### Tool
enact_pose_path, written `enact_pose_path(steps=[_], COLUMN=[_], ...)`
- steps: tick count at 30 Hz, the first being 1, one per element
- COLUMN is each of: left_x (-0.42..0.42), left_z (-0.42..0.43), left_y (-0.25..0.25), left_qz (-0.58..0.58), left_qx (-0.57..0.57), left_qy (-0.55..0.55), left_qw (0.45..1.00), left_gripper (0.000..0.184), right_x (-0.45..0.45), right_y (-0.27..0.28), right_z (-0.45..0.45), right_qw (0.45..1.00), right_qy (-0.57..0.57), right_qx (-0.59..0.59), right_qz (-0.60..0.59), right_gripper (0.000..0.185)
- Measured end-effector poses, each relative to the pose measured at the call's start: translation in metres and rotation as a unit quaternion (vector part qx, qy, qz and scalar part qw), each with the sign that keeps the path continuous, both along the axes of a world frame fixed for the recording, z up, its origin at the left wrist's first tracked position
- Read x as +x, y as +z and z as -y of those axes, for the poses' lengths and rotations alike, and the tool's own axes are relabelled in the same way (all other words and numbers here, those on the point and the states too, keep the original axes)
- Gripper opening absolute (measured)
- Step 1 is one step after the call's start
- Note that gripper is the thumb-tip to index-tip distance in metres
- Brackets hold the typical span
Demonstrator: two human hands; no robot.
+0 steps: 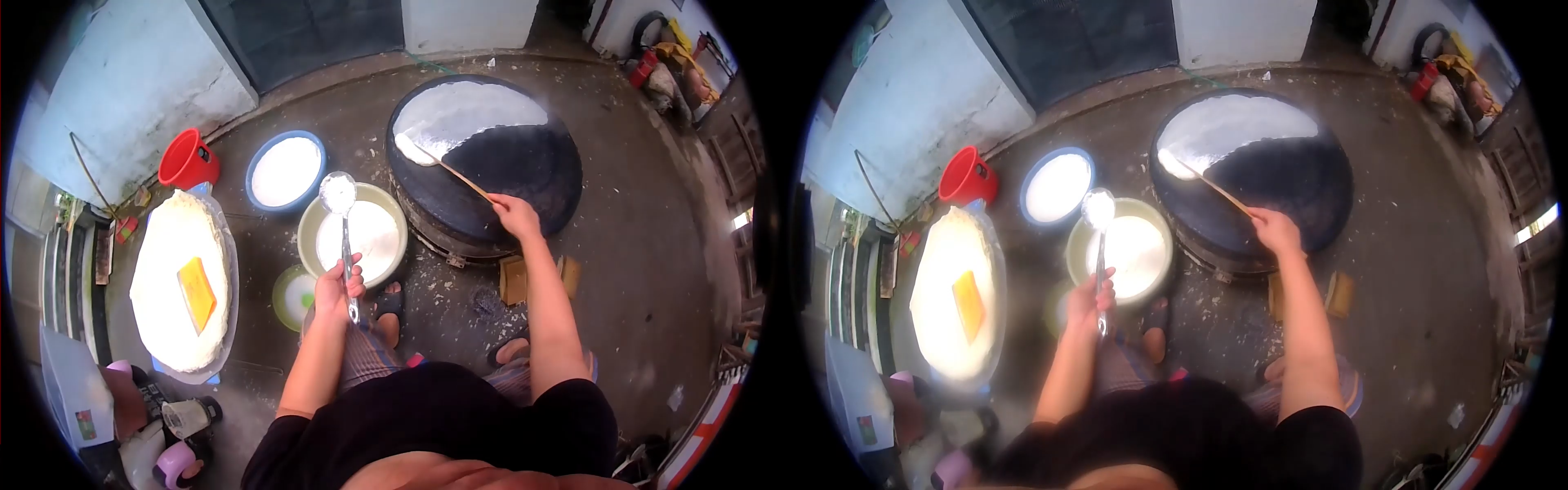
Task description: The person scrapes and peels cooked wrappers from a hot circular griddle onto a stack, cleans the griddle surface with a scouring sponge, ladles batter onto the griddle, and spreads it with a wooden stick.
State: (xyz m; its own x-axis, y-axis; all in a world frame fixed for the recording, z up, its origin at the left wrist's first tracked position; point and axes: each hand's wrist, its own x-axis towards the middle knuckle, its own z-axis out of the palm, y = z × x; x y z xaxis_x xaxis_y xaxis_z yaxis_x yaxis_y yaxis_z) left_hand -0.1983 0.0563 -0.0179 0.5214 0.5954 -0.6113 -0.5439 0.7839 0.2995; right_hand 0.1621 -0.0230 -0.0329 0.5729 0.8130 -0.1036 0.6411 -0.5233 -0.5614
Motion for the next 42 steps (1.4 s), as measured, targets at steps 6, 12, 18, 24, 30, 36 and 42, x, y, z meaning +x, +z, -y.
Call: enact_pose_path(steps=[6, 12, 18, 24, 30, 36, 42], left_x=[-0.009, -0.013, -0.025, -0.031, -0.033, -0.036, -0.039], left_z=[0.0, 0.004, 0.003, 0.002, 0.002, 0.0, 0.001], left_y=[-0.01, 0.0, -0.005, -0.002, -0.001, 0.0, -0.007], left_qz=[0.024, 0.049, 0.056, 0.041, 0.046, 0.047, 0.065], left_qx=[0.027, -0.018, -0.015, -0.025, -0.031, -0.009, -0.01], left_qy=[-0.014, -0.006, -0.009, -0.015, -0.013, -0.009, -0.007], left_qw=[0.999, 0.999, 0.998, 0.999, 0.998, 0.999, 0.998], left_gripper=[0.034, 0.035, 0.035, 0.033, 0.033, 0.033, 0.033], right_x=[0.021, -0.061, -0.114, -0.163, -0.19, -0.221, -0.217], right_y=[-0.104, -0.064, -0.072, -0.062, -0.082, -0.052, -0.094], right_z=[0.016, 0.062, 0.085, -0.048, -0.134, -0.043, -0.098], right_qw=[0.974, 0.99, 0.988, 0.988, 0.988, 0.998, 0.995], right_qy=[-0.09, -0.018, -0.046, 0.023, 0.038, -0.033, 0.009], right_qx=[0.15, 0.091, 0.075, 0.011, -0.07, 0.015, -0.011], right_qz=[-0.146, -0.104, 0.129, 0.151, 0.135, 0.051, 0.099], right_gripper=[0.027, 0.03, 0.042, 0.066, 0.069, 0.07, 0.066])
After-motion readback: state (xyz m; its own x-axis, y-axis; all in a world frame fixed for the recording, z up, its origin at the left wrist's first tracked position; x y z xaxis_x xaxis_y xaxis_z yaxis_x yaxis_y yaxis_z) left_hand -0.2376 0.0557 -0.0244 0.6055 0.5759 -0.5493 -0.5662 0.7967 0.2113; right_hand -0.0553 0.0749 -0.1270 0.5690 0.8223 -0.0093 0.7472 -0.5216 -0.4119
